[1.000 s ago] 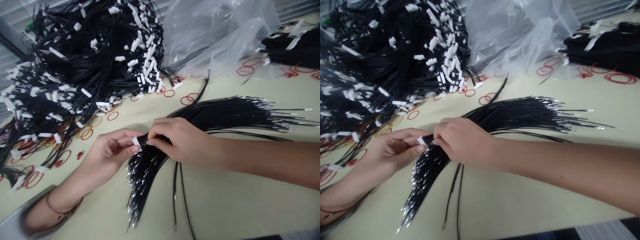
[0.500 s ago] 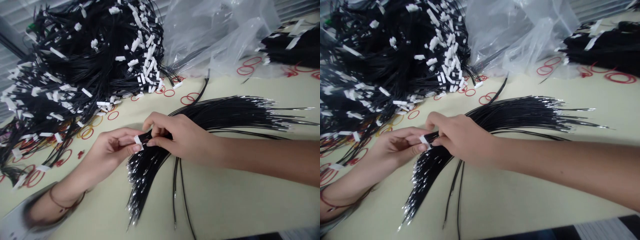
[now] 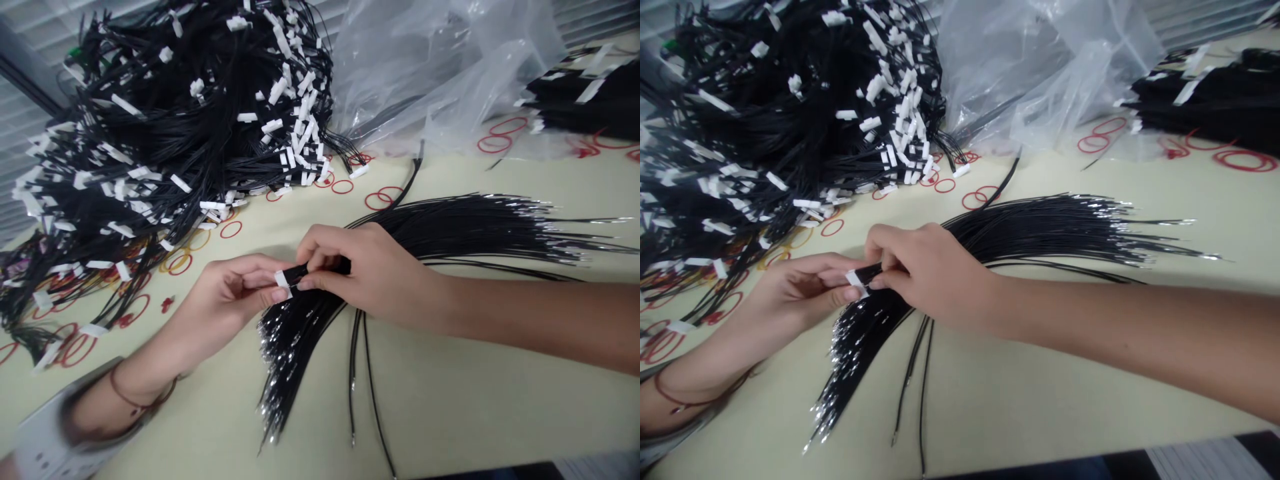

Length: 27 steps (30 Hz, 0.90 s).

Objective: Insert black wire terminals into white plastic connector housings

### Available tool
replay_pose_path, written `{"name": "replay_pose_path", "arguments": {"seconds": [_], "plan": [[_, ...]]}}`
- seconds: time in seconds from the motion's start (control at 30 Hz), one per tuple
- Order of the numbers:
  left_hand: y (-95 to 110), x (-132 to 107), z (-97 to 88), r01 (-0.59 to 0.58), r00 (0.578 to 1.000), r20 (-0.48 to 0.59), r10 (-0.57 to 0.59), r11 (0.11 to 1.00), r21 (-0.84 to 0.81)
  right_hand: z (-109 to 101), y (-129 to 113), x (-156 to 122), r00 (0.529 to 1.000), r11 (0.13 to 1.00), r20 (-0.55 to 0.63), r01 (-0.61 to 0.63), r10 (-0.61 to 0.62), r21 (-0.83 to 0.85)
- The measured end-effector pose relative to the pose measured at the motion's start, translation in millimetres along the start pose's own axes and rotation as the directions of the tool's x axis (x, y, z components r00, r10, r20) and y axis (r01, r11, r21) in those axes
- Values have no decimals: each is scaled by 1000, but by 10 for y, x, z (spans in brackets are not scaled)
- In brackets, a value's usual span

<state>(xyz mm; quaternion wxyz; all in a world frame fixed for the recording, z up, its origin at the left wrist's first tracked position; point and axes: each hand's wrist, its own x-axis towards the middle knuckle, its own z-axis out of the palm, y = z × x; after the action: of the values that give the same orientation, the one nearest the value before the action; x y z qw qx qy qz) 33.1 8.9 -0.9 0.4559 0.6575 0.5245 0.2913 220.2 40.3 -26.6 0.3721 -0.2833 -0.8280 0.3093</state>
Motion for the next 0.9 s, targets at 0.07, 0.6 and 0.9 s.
{"name": "replay_pose_path", "arguments": {"seconds": [0.07,0.6,0.9], "plan": [[-3,-1,-5,-7,1000,-5,7,1000,8,8,-5,-2,1000,1000,-7,-7,7,-25],[-16,-4,18,-32,999,-30,32,999,24,8,-14,15,999,991,14,-31,29,131],[-12,6,33,-44,999,-12,44,999,-30,14,-41,7,999,998,10,52,-53,38]]}}
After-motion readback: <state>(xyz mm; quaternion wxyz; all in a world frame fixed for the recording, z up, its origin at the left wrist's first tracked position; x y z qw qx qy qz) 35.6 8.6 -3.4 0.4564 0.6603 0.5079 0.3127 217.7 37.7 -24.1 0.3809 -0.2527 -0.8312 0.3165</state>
